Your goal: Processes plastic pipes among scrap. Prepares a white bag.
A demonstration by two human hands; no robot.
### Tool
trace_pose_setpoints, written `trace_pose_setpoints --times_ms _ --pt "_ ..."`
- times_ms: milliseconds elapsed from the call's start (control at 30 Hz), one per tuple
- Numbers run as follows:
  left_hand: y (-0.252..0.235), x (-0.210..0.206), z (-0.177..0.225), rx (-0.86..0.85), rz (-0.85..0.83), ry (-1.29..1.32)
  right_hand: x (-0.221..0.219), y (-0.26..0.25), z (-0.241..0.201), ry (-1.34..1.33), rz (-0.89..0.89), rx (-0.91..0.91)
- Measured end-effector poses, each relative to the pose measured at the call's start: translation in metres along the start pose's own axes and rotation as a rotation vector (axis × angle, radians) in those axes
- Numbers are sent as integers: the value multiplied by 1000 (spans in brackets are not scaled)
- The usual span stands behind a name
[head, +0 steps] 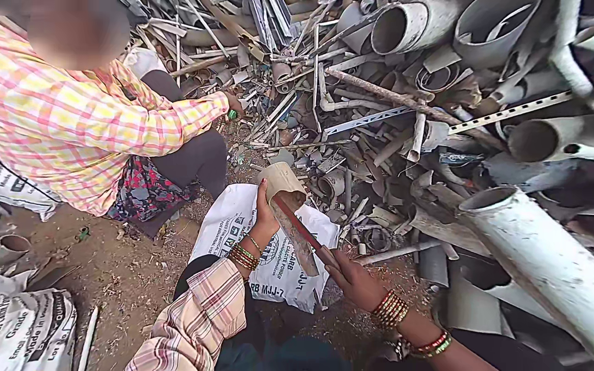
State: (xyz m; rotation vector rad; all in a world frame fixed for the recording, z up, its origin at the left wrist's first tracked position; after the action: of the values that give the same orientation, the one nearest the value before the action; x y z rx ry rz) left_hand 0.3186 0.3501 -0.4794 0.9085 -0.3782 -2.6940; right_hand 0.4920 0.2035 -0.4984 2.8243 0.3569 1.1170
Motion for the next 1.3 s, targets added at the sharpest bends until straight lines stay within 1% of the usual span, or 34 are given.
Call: trace_pose_setpoints --times_ms 67,100,167,233,267,400,433,467,567,600,633,667,733,767,833,900,967,1100,1133,1233,1267,1300 --pt "-4 7 3 -26 43 5 -4 -2 -3 -28 -66 30" --pt "-4 10 5 -32 55 -10 -2 -4 -1 34 -54 20" --pt "-4 9 2 -23 51 -57 11 -11 6 232 7 -54" --pt "1 5 -2 0 39 -113 16 -14 5 306 16 -140" --pt "3 4 -5 15 39 -123 15 -13 3 287 1 -144" --pt "2 8 -8 35 85 -109 -1 -5 -9 39 -111 -14" --pt "1 10 -7 29 92 -104 -1 -4 -9 44 -113 -3" --pt "0 10 -6 25 85 -102 2 -5 -7 107 -108 -24" --pt "1 5 -8 23 58 -128 15 -8 -1 334 -87 -212" --pt "2 4 -11 28 52 -148 16 -7 -2 368 -96 -262" --pt "3 4 -13 38 51 -161 15 -5 -4 366 -111 -274" --pt "2 5 -15 47 56 -165 11 -3 -6 322 -129 -244" --pt "0 6 -16 59 69 -166 3 -1 -10 155 -128 -118" --pt "-1 7 -16 59 76 -171 2 0 -11 115 -126 -91" --pt "1 7 -17 52 77 -190 6 0 -9 222 -125 -141" --pt "3 3 -20 61 46 -190 14 -2 -6 343 -110 -256" --pt "5 0 -25 68 18 -199 16 0 -7 373 -121 -316" --pt "3 1 -25 74 47 -202 4 0 -12 246 -162 -170" --pt "3 3 -24 79 59 -211 5 -1 -11 272 -156 -183" --pt "4 1 -26 86 40 -240 13 -4 -4 366 -129 -316" --pt "4 1 -27 90 31 -241 12 -3 -5 364 -138 -330" --pt "3 0 -28 91 28 -233 9 -2 -7 337 -151 -304"
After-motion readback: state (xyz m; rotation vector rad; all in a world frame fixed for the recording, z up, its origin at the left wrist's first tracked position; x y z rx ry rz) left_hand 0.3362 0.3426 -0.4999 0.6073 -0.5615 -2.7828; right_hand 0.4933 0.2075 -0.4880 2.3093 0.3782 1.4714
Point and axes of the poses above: each hand's wrist, its own y-axis away from the middle knuckle, its own x-axis out of the back of the hand, z = x × y, the point moved 7 cm from there along -y, towards the middle knuckle, and after that the axes turned 10 degrees about z, right-handed, at the moved point
